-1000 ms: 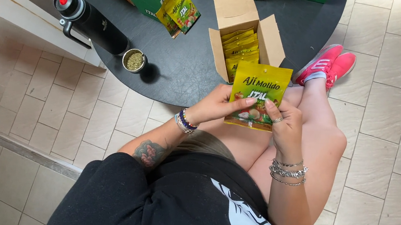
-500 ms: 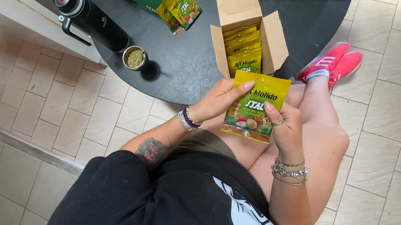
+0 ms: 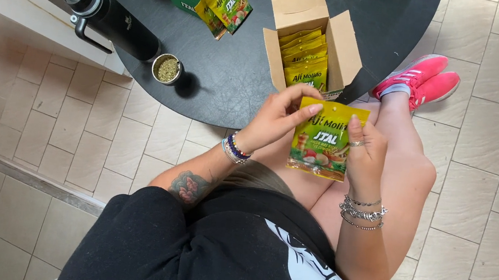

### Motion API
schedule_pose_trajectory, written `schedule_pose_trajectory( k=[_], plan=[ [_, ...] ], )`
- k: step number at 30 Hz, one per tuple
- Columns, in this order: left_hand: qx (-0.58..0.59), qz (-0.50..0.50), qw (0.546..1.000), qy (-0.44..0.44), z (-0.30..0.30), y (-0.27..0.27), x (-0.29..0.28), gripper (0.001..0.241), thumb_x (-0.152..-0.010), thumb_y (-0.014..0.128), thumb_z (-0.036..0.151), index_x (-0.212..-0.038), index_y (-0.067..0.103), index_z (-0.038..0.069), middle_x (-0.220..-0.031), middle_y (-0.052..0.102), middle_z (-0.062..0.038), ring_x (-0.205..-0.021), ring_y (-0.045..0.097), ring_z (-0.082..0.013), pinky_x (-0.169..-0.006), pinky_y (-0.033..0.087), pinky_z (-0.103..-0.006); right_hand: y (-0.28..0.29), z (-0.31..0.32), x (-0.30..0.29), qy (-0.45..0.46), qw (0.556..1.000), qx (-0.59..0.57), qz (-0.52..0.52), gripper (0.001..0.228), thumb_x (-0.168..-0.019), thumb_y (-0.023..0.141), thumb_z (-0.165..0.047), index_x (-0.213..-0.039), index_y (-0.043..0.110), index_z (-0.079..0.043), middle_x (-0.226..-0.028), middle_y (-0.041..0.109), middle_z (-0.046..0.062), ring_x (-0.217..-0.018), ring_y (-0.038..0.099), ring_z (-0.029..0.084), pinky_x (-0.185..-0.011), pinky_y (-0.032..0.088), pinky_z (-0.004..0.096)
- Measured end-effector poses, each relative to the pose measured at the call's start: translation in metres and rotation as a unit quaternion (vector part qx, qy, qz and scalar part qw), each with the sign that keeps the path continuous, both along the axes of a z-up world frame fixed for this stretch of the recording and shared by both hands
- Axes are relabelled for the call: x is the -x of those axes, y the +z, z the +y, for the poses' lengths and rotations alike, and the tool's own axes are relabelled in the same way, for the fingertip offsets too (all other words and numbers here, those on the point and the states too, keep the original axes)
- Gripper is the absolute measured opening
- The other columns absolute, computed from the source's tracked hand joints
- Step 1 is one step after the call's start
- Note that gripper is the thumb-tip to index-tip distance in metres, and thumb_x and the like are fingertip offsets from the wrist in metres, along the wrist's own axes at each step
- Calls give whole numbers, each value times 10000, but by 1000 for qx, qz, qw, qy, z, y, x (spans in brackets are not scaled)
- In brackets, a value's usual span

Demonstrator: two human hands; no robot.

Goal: Packing individual spice packets into a small cardboard box and organizing larger product boxes on a table.

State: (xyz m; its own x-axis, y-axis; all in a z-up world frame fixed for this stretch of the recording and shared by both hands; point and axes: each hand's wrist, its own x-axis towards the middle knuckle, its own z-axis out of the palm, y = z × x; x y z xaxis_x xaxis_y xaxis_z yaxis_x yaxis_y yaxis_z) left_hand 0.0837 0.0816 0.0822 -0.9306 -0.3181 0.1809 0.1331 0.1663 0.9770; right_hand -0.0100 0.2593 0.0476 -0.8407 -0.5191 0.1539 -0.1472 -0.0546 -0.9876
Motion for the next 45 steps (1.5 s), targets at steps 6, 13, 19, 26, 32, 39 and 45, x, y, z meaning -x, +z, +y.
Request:
schedule_pose_trajectory(
  k=[6,13,19,26,32,39,45],
  plan=[
    [193,36,980,-24,-7,12,14,126,-966,712,158,-1075,735,100,-963,768,-136,-930,752,-341,-834,601,-442,-4,2,8,54,994,-69,69,232,-1095,635,-191,-925,691,-44,-663,634,81,-699,568,125,-704,508,309],
    [339,95,930,107,-51,3,41,170,-976,678,62,-1122,710,143,-994,764,-75,-979,745,-309,-895,600,-435,10,4,15,-9,991,-54,125,233,-1129,547,-111,-1334,567,-2,-1137,732,178,-927,664,186,-800,545,309],
    [376,96,899,202,-71,1,66,98,-1000,613,69,-1018,631,164,-893,730,32,-760,681,-171,-659,497,-320,11,14,21,-8,989,-104,106,132,-1118,566,-108,-1084,651,-13,-962,745,109,-892,714,155,-838,548,273],
    [356,9,920,166,-84,-51,89,68,-989,593,125,-963,643,164,-897,753,21,-787,695,-213,-584,460,-359,8,8,24,11,990,-109,89,132,-1104,579,-82,-1069,676,0,-946,737,107,-896,705,153,-820,576,266],
    [356,3,910,211,-93,-69,82,568,-1094,556,446,-1555,329,204,-1237,698,-16,-1187,677,-189,-1131,410,-447,1,1,32,35,986,-138,83,135,-1095,587,-109,-1049,679,-21,-932,747,87,-840,684,138,-799,547,260],
    [79,12,891,448,-154,-123,40,216,-1051,463,332,-1063,609,173,-939,701,3,-842,650,-129,-738,495,-288,-7,-12,39,38,988,-138,50,138,-1108,567,-60,-1053,671,10,-951,731,115,-906,690,153,-810,564,259],
    [85,-160,862,474,-254,-258,44,190,-946,672,265,-1109,708,174,-1226,571,-83,-1238,545,-280,-1038,456,-370,-21,-17,44,43,989,-135,48,136,-1108,585,-71,-1075,692,6,-909,736,115,-794,663,138,-796,548,271]
  ],
)
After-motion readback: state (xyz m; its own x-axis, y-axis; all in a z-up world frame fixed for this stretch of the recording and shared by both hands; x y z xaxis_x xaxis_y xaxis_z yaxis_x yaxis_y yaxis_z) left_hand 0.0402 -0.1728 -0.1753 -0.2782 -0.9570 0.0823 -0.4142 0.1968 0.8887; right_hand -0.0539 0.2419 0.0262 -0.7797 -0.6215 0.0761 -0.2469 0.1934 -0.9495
